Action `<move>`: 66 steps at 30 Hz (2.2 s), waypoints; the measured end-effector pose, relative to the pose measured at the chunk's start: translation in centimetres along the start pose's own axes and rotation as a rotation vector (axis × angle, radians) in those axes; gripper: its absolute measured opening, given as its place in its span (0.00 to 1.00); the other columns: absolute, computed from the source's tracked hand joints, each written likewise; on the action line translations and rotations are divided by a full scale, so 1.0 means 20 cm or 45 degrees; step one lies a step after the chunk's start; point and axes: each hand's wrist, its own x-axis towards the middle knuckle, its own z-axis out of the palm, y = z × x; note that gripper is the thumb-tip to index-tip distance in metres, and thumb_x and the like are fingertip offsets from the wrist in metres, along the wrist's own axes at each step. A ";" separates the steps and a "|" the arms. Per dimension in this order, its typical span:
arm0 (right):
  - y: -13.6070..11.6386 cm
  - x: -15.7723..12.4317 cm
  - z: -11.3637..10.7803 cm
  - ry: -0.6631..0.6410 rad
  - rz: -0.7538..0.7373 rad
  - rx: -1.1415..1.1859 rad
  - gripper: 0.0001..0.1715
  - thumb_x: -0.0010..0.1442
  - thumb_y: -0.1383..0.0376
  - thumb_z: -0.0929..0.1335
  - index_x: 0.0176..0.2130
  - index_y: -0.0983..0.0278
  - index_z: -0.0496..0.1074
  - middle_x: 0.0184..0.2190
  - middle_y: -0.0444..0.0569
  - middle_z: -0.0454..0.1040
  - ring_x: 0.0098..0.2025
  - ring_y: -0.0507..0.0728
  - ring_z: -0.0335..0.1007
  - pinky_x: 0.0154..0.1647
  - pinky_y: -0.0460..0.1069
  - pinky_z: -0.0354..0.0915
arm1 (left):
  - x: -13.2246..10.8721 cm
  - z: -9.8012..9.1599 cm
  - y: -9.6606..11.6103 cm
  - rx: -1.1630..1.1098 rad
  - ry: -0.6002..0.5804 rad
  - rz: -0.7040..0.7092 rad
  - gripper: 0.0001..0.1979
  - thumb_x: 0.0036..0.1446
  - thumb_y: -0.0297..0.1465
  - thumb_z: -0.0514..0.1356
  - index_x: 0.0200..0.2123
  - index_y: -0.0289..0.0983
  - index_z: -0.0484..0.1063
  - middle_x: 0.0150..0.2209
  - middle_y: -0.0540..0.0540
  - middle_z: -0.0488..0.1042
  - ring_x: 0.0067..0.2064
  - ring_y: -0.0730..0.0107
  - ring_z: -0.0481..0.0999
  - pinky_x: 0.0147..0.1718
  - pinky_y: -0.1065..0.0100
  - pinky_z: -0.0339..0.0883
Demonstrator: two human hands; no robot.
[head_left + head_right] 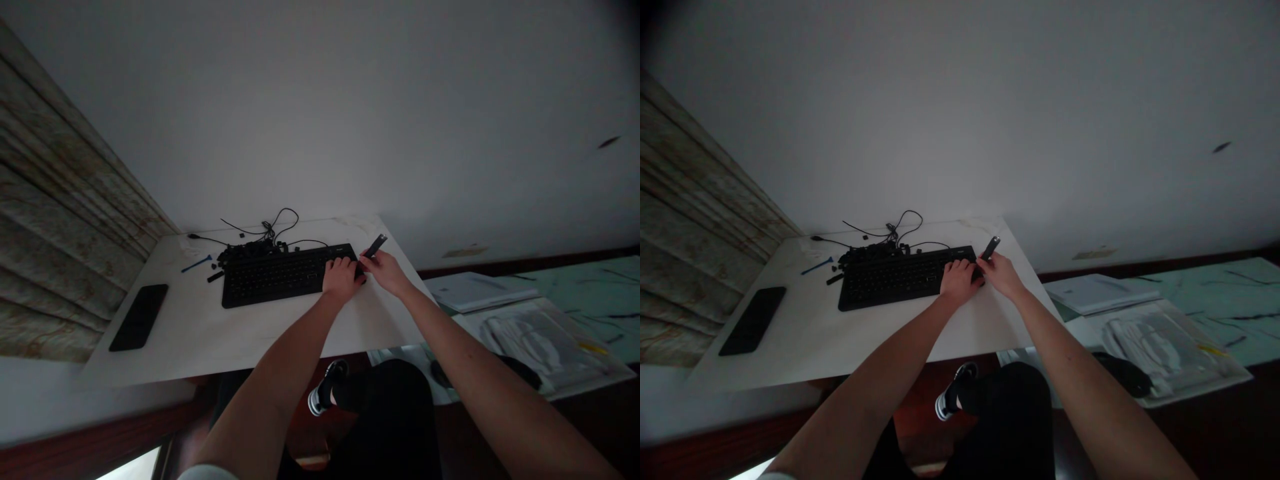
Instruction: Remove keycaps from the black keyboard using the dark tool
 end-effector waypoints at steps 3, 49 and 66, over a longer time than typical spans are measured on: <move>-0.03 -0.01 -0.01 0.014 -0.054 -0.137 0.12 0.62 0.56 0.69 0.38 0.61 0.74 0.30 0.49 0.79 0.32 0.59 0.78 0.37 0.51 0.72 | 0.02 0.00 0.00 0.001 -0.019 0.001 0.19 0.66 0.46 0.57 0.52 0.39 0.71 0.51 0.41 0.72 0.56 0.52 0.67 0.57 0.50 0.60; 0.15 -0.17 0.17 0.782 0.187 0.286 0.29 0.58 0.42 0.67 0.33 0.65 0.72 0.26 0.53 0.78 0.27 0.57 0.76 0.31 0.51 0.72 | -0.05 -0.01 -0.06 -0.535 0.421 -0.220 0.12 0.71 0.30 0.50 0.48 0.39 0.73 0.46 0.42 0.77 0.50 0.64 0.76 0.53 0.62 0.69; 0.14 -0.17 0.17 0.839 0.223 0.459 0.26 0.56 0.44 0.69 0.33 0.64 0.70 0.24 0.48 0.75 0.23 0.53 0.71 0.25 0.47 0.67 | -0.73 -0.70 -1.26 -0.402 0.532 -0.917 0.09 0.60 0.31 0.57 0.42 0.38 0.75 0.42 0.45 0.80 0.46 0.61 0.78 0.51 0.60 0.70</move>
